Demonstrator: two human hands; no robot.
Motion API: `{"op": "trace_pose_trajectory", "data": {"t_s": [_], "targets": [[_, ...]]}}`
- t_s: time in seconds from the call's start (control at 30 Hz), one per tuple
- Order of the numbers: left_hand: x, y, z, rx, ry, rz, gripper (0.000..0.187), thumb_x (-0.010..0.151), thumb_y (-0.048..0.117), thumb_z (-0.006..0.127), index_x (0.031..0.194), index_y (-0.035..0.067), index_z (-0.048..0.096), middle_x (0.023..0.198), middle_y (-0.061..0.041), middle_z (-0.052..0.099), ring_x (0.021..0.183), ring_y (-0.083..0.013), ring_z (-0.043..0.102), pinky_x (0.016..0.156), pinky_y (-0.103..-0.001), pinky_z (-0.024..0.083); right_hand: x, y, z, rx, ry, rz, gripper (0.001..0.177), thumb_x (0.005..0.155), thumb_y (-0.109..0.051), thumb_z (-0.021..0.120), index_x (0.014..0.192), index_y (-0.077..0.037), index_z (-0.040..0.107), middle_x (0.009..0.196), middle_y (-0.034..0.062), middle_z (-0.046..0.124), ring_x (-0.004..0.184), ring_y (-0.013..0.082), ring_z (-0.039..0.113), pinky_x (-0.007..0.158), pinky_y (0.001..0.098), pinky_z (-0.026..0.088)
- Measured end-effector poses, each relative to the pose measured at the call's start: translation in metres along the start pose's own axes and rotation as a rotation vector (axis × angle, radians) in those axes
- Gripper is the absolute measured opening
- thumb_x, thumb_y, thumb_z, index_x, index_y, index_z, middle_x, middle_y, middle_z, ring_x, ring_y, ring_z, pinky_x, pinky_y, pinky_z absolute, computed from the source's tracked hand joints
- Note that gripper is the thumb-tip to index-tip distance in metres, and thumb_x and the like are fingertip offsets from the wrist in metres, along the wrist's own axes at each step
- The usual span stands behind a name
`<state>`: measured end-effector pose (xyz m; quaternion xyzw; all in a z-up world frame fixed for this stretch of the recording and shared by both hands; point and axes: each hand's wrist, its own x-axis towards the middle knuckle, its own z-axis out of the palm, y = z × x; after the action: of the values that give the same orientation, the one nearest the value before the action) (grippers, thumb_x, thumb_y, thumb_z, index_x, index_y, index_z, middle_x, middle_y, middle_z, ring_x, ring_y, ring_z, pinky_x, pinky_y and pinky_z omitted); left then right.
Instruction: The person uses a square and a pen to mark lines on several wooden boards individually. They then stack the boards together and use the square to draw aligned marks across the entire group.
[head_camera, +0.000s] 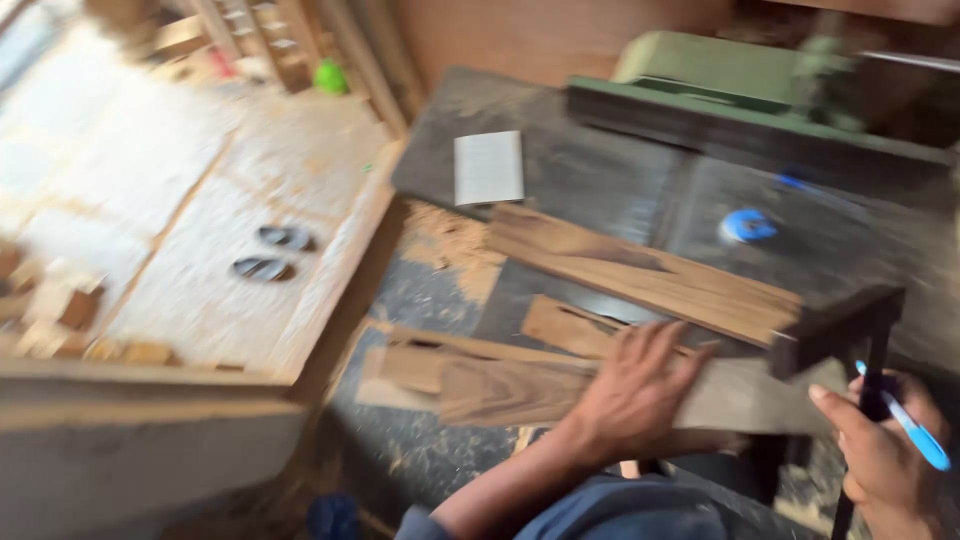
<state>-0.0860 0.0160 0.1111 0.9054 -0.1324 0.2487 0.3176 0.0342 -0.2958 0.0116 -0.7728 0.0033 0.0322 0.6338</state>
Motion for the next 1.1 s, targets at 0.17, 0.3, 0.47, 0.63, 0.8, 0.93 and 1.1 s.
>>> {"op": "trace_pose_trajectory", "data": {"t_s": [0.17, 0.3, 0.47, 0.63, 0.8, 0.93, 1.1], "targets": [[-0.045, -0.031, 0.038, 0.289, -0.697, -0.075, 0.115, 0.067, 0.068, 0.077, 0.156, 0.012, 0.028, 0.159, -0.031, 0.024, 0.145, -0.0495, 0.024, 0.109, -0.071, 0.018, -0.035, -0.036, -0.028, -0.144, 0.293, -0.068, 0.030, 0.088, 0.000, 0.081, 0.090, -0.005, 0.051, 0.075, 0.0015, 0.055, 0.059, 0.0079, 0.048, 0.051, 0.0282, 0.037], [-0.055, -0.051, 0.060, 0.415, -0.690, 0.002, 0.115, 0.072, 0.050, 0.080, 0.165, 0.016, 0.021, 0.156, -0.033, 0.027, 0.137, -0.0485, 0.035, 0.109, -0.065, 0.025, -0.057, -0.026, -0.036, -0.093, 0.394, 0.064, 0.030, 0.088, 0.001, 0.081, 0.093, -0.004, 0.052, 0.071, 0.0035, 0.053, 0.057, 0.0113, 0.048, 0.045, 0.0295, 0.036], [-0.044, -0.053, 0.051, 0.444, -0.789, 0.081, 0.110, 0.081, 0.036, 0.080, 0.167, 0.009, 0.016, 0.144, -0.042, 0.035, 0.124, -0.0511, 0.044, 0.104, -0.064, 0.031, -0.087, -0.022, -0.049, 0.051, 0.404, 0.039, 0.023, 0.089, -0.002, 0.072, 0.101, -0.007, 0.053, 0.070, 0.0039, 0.056, 0.055, 0.0096, 0.052, 0.044, 0.0249, 0.040], [-0.014, -0.050, 0.032, 0.230, -1.059, -0.019, 0.114, 0.078, 0.048, 0.081, 0.163, 0.009, 0.017, 0.146, -0.041, 0.036, 0.131, -0.0546, 0.041, 0.111, -0.062, 0.032, -0.117, 0.010, -0.068, 0.060, 0.470, 0.194, 0.012, 0.095, -0.008, 0.065, 0.101, -0.008, 0.055, 0.070, 0.0060, 0.059, 0.052, 0.0113, 0.052, 0.039, 0.0262, 0.038], [-0.016, -0.043, 0.023, 0.121, -1.055, -0.089, 0.114, 0.071, 0.060, 0.081, 0.157, 0.007, 0.028, 0.151, -0.035, 0.034, 0.140, -0.0502, 0.037, 0.116, -0.057, 0.032, -0.140, 0.063, -0.079, -0.188, 0.568, 0.210, 0.026, 0.101, 0.000, 0.078, 0.093, 0.004, 0.054, 0.073, 0.0134, 0.056, 0.056, 0.0189, 0.048, 0.043, 0.0309, 0.035], [-0.051, -0.044, 0.026, 0.210, -0.898, -0.065, 0.104, 0.076, 0.049, 0.083, 0.152, -0.001, 0.033, 0.150, -0.040, 0.029, 0.141, -0.0521, 0.029, 0.115, -0.058, 0.025, -0.166, 0.092, -0.106, -0.607, 0.263, -0.120, 0.039, 0.087, 0.005, 0.068, 0.125, -0.003, 0.063, 0.090, 0.0088, 0.061, 0.073, 0.0164, 0.054, 0.063, 0.0265, 0.044], [-0.079, -0.043, 0.015, 0.222, -0.665, -0.091, 0.090, 0.074, 0.033, 0.084, 0.145, -0.004, 0.043, 0.144, -0.035, 0.041, 0.143, -0.0499, 0.033, 0.120, -0.057, 0.024, -0.155, 0.092, -0.110, -0.658, 0.119, -0.110, 0.062, 0.087, -0.010, 0.070, 0.147, -0.007, 0.057, 0.095, 0.0015, 0.061, 0.083, 0.0116, 0.054, 0.076, 0.0258, 0.044]]}}
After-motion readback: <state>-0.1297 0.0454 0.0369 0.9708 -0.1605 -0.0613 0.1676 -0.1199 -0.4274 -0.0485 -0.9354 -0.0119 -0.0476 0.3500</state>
